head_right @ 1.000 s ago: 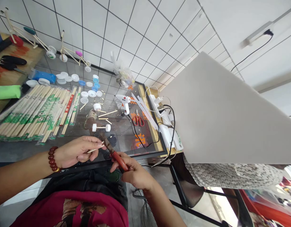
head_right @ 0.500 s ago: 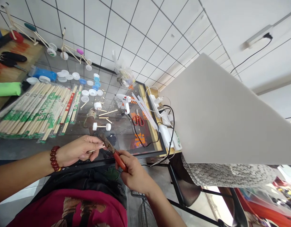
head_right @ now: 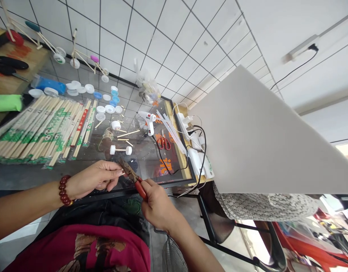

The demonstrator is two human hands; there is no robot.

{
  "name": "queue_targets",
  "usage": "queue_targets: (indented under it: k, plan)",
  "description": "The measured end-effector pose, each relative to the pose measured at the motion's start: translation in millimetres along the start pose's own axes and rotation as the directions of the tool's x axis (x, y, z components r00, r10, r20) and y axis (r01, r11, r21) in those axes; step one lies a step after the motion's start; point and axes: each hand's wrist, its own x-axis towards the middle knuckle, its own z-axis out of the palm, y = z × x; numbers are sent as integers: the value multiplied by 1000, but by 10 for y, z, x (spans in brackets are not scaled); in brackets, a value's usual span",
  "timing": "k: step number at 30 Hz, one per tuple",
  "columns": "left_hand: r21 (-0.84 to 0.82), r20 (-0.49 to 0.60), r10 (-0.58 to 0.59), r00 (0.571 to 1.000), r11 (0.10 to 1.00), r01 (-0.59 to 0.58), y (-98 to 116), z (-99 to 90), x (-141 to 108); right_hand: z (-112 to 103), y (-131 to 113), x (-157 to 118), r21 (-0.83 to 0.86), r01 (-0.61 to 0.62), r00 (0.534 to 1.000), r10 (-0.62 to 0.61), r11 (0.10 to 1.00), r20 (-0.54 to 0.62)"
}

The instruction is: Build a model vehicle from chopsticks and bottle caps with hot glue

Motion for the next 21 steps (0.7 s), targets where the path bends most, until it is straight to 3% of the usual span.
queue_targets:
  k: [2, 4, 6, 9, 13, 21]
  plan:
    - [-33, 21, -2, 1000, 999, 3, 6, -6, 4, 30, 58, 6, 275, -138, 988, 110, 952, 113]
    - [-74, 49, -12, 999, 997, 16, 16, -11, 7, 53, 107, 16, 535, -268, 958, 162, 801, 237]
    - [-114, 62, -21, 998, 993, 28, 29, -13, 6, 51, 133, 27, 642, -282, 957, 162, 713, 241]
    - [-151, 49, -25, 998, 988, 32, 38, -15, 5, -8, 135, 30, 612, -226, 973, 147, 758, 177]
    - [-151, 62, -13, 998, 988, 22, 19, -13, 6, -97, 135, -5, 530, -224, 971, 138, 818, 197]
    - [-79, 62, -18, 998, 997, 23, -1, 4, -1, -40, 230, -57, 544, -252, 963, 151, 800, 223]
